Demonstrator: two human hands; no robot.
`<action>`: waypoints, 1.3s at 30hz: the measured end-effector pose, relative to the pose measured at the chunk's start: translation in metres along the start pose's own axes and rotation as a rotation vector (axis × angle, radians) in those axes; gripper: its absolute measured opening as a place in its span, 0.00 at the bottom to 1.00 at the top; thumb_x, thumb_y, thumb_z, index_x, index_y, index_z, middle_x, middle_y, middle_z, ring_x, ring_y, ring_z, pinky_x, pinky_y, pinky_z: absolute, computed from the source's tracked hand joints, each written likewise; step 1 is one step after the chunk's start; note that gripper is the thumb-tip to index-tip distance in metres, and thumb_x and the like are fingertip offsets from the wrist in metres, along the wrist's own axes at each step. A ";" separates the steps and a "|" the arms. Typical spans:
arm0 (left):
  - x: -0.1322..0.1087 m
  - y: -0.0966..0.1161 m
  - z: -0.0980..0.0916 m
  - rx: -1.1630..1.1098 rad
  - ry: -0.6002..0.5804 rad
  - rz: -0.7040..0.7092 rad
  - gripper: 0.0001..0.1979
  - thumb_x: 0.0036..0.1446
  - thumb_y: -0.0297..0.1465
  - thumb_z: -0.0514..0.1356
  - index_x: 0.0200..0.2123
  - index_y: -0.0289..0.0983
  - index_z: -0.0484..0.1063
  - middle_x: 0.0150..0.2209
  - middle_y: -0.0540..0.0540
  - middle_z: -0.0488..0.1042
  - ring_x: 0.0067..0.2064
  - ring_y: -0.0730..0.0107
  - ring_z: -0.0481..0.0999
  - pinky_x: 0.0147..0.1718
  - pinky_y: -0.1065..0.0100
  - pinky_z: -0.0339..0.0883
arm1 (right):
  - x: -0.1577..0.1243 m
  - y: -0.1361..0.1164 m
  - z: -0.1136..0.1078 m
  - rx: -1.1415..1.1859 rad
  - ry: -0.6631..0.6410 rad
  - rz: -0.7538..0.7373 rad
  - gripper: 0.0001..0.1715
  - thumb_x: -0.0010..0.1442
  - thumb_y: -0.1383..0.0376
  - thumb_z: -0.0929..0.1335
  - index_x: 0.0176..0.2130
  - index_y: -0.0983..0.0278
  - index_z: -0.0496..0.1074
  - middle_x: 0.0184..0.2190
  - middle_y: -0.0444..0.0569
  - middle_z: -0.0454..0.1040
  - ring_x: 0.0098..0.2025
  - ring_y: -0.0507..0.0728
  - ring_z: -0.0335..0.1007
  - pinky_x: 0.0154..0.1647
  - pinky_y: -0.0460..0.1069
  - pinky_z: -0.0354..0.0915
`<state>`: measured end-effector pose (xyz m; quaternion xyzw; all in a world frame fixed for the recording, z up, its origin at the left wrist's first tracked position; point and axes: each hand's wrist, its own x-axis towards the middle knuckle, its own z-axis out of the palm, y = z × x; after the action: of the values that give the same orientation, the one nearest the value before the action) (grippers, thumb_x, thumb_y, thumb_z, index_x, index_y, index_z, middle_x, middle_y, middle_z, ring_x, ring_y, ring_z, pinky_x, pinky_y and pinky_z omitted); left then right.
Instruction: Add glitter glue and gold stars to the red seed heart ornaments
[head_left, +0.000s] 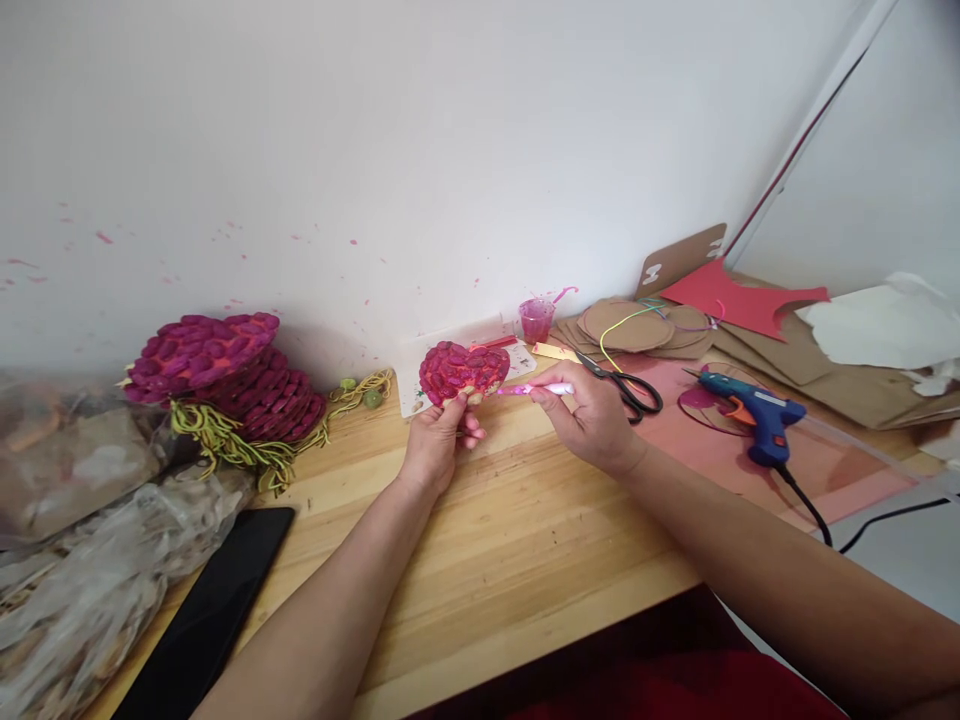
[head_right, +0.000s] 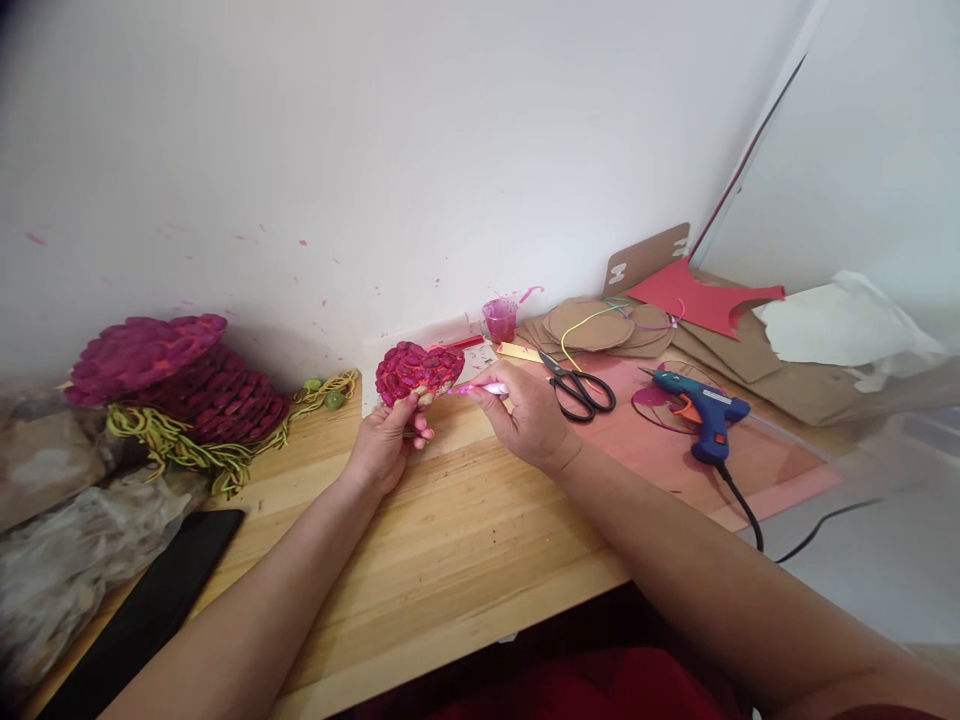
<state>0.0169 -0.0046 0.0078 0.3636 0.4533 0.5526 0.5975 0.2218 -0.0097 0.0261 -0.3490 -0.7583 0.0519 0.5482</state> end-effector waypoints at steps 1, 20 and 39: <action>0.000 0.000 0.000 -0.001 0.001 -0.001 0.26 0.36 0.47 0.75 0.27 0.33 0.72 0.17 0.51 0.71 0.19 0.75 0.71 0.16 0.76 0.57 | 0.000 0.001 -0.001 -0.010 0.022 0.013 0.03 0.67 0.64 0.67 0.39 0.60 0.72 0.32 0.46 0.79 0.34 0.55 0.75 0.35 0.49 0.69; 0.000 0.001 0.001 0.008 -0.003 -0.006 0.25 0.36 0.47 0.74 0.27 0.33 0.73 0.17 0.52 0.70 0.18 0.76 0.69 0.16 0.76 0.56 | 0.000 0.000 0.001 -0.002 0.034 0.007 0.04 0.67 0.63 0.67 0.40 0.60 0.73 0.34 0.47 0.80 0.35 0.55 0.76 0.37 0.50 0.69; 0.001 0.001 0.001 -0.011 0.003 -0.001 0.25 0.36 0.47 0.75 0.27 0.33 0.73 0.16 0.52 0.70 0.18 0.76 0.69 0.15 0.76 0.56 | -0.001 0.003 0.002 0.009 0.027 0.019 0.04 0.67 0.63 0.67 0.39 0.60 0.73 0.33 0.46 0.79 0.35 0.55 0.76 0.37 0.50 0.69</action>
<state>0.0172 -0.0036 0.0085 0.3593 0.4513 0.5552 0.5992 0.2214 -0.0076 0.0227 -0.3543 -0.7471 0.0559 0.5596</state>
